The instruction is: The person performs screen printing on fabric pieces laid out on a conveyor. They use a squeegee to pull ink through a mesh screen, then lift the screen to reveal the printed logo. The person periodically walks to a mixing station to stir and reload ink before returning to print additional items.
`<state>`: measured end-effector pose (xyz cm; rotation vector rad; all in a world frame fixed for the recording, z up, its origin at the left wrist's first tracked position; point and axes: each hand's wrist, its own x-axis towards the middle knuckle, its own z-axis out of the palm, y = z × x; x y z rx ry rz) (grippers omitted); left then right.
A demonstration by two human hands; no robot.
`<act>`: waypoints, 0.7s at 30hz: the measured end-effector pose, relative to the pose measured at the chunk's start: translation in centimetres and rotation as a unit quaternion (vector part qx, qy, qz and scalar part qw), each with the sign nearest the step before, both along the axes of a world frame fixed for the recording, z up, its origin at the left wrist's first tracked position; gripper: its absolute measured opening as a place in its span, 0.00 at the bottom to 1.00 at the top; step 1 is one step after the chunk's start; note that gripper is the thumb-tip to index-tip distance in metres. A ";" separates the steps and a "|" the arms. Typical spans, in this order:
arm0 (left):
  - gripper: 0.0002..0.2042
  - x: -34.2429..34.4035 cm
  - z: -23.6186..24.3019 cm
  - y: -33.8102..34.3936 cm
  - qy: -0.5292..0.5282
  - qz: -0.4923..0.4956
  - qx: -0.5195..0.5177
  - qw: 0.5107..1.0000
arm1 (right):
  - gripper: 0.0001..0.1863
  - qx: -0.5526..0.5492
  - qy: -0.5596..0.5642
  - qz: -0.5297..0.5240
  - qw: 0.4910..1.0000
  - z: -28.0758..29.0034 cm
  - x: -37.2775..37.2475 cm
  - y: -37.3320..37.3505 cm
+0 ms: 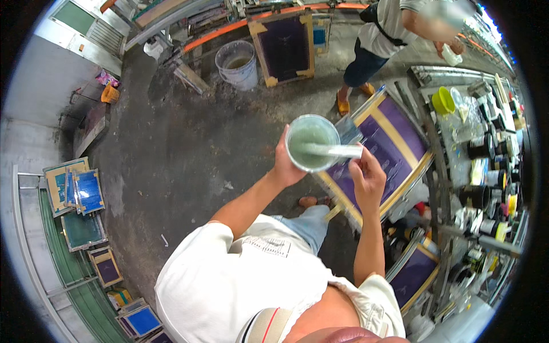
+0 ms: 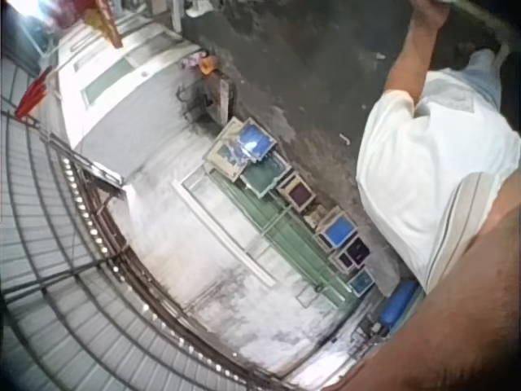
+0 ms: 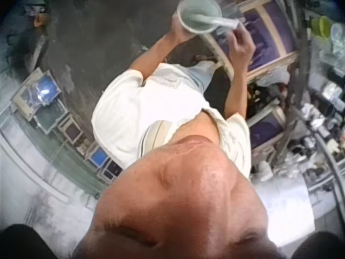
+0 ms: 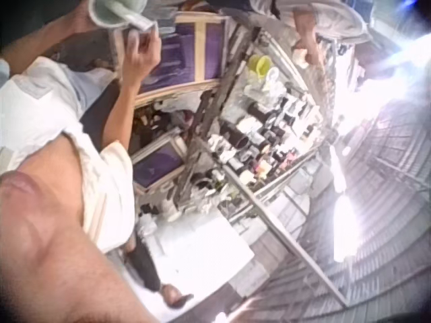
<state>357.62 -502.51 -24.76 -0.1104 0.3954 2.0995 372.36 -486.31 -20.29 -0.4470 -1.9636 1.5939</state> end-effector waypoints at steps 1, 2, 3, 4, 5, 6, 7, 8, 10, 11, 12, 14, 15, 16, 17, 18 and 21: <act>0.33 -0.4 -0.4 -1.8 0.001 0.015 -0.020 1.000 | 0.18 0.002 -0.002 -0.012 1.000 0.6 -1.0 -2.3; 0.33 -0.5 -0.7 -4.2 -0.001 0.008 -0.019 1.000 | 0.16 0.032 -0.022 -0.052 0.998 1.8 -1.5 -5.0; 0.33 -0.4 -0.5 -6.2 0.009 0.009 -0.026 1.000 | 0.16 0.082 -0.035 -0.051 0.995 2.9 -1.9 -6.8; 0.32 -0.3 -0.2 -8.2 0.019 0.012 -0.033 0.999 | 0.16 0.132 -0.049 -0.048 0.989 3.7 -2.3 -8.6; 0.32 -0.2 0.0 -10.1 0.029 0.016 -0.041 0.999 | 0.16 0.182 -0.062 -0.044 0.980 4.5 -2.5 -10.3; 0.33 -0.1 -0.1 -12.0 0.030 0.009 -0.045 0.999 | 0.15 0.153 -0.079 -0.028 0.985 5.2 -2.7 -12.1; 0.33 0.1 -0.4 -13.7 0.031 0.003 -0.048 0.998 | 0.15 0.163 -0.078 -0.002 0.983 5.7 -3.0 -13.6; 0.33 0.2 -0.7 -15.2 0.031 -0.003 -0.051 0.998 | 0.15 0.174 -0.078 0.023 0.981 6.2 -3.5 -15.0; 0.33 0.6 -1.7 -18.0 0.026 -0.022 -0.031 0.999 | 0.14 0.201 -0.101 0.073 0.972 7.0 -3.8 -17.3; 0.34 0.9 -2.2 -19.0 0.023 -0.033 -0.020 0.999 | 0.15 0.199 -0.087 0.099 0.971 7.5 -4.0 -18.3; 0.34 1.1 -1.9 -20.0 0.022 -0.037 -0.023 0.999 | 0.15 0.197 -0.070 0.124 0.970 8.0 -4.3 -19.3; 0.35 1.8 -0.9 -21.5 0.021 -0.045 -0.029 0.998 | 0.15 0.204 -0.085 0.180 0.959 9.8 -4.3 -21.1; 0.35 2.1 -0.9 -22.0 0.013 -0.056 -0.024 0.998 | 0.16 0.252 -0.048 0.205 0.945 9.8 -4.3 -21.5; 0.35 2.3 -0.9 -22.5 0.004 -0.066 -0.020 0.998 | 0.16 0.298 -0.012 0.229 0.927 9.6 -4.5 -21.5; 0.35 2.5 -0.8 -22.9 -0.004 -0.077 -0.016 0.997 | 0.17 0.343 0.023 0.254 0.904 9.6 -4.8 -21.5; 0.35 2.6 -0.6 -23.2 0.013 -0.079 -0.010 0.997 | 0.17 0.367 0.034 0.265 0.891 9.8 -5.0 -21.4; 0.35 2.7 -0.4 -23.7 0.033 -0.081 0.012 0.996 | 0.18 0.428 0.045 0.286 0.856 10.2 -4.8 -21.3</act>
